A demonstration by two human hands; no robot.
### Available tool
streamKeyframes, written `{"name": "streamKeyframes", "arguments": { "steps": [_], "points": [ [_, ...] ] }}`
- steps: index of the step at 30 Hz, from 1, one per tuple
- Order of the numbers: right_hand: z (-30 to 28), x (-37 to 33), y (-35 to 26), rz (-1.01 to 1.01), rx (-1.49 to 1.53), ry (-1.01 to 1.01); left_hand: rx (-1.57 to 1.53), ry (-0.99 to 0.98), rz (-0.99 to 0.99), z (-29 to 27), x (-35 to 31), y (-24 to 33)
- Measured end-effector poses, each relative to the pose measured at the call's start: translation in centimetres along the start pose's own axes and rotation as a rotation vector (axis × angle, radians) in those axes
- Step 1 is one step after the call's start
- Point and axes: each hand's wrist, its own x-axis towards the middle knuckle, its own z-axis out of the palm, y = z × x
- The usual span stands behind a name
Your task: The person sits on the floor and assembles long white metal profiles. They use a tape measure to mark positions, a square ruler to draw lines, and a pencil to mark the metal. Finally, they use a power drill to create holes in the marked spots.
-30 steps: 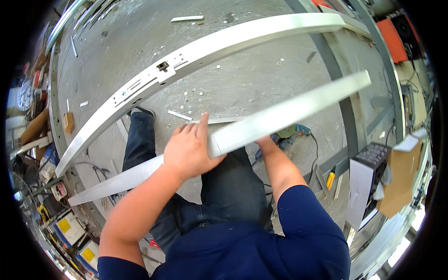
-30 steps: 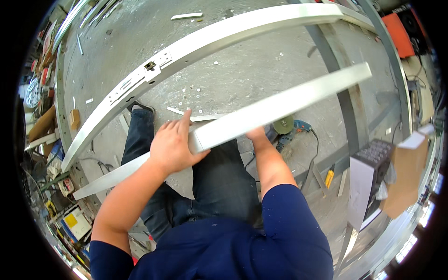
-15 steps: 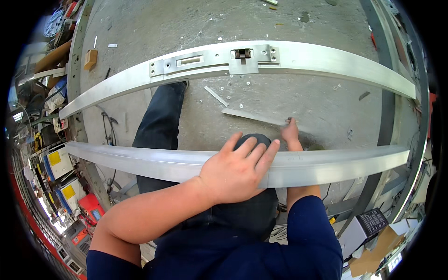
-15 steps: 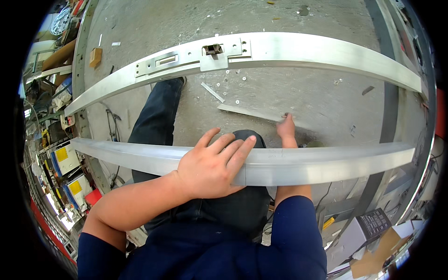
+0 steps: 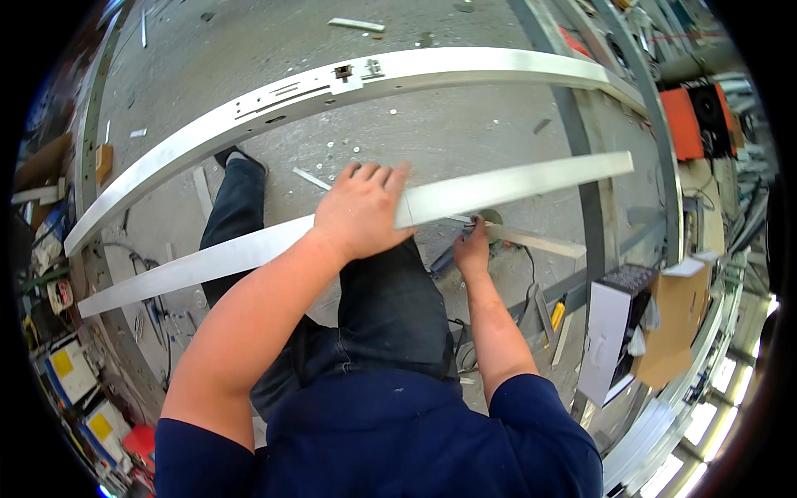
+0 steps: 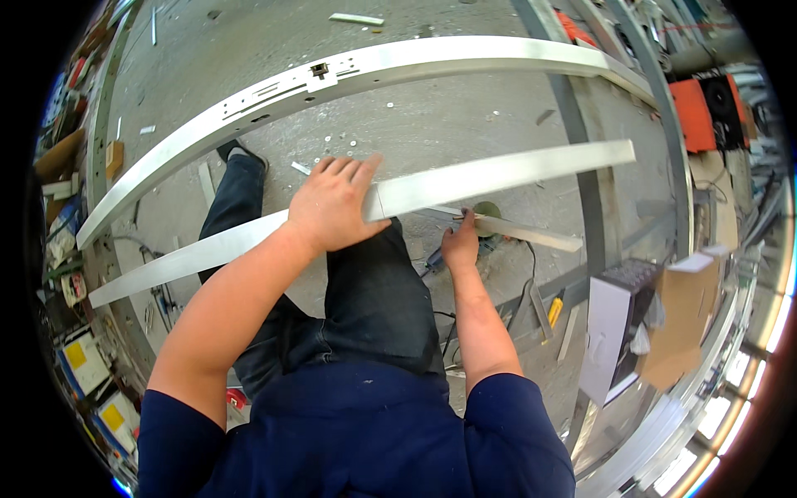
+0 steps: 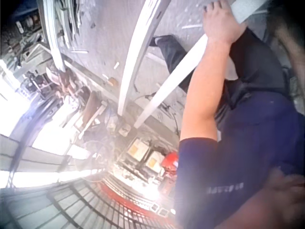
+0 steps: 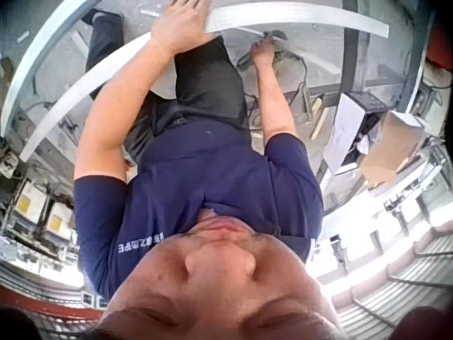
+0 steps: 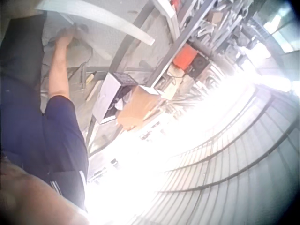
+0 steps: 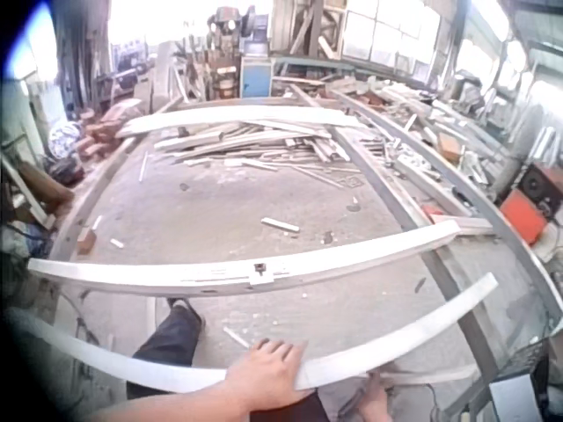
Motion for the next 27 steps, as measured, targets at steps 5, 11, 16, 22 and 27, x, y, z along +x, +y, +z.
{"name": "streamKeyframes", "arguments": {
  "steps": [5,11,16,22,27],
  "points": [
    [-6.0,-4.1,-1.9,0.068,-0.046,0.114,-0.107,0.347,0.222,0.3,-1.8,-0.6],
    [-21.0,-8.3,-8.3,-0.028,-0.335,0.131,-0.217,0.459,0.283,1.2,-8.3,1.7],
    [-31.8,-12.5,-14.6,-0.111,-0.455,0.207,-0.241,0.368,0.346,2.1,-9.3,6.0],
    [-39.5,-18.2,-21.7,-0.242,-0.262,0.270,-0.508,0.200,0.320,1.0,-8.9,12.9],
    [-40.0,-19.8,-22.5,-0.410,0.014,0.274,-0.626,-0.042,0.197,-3.4,-11.0,15.0]
  ]
}}
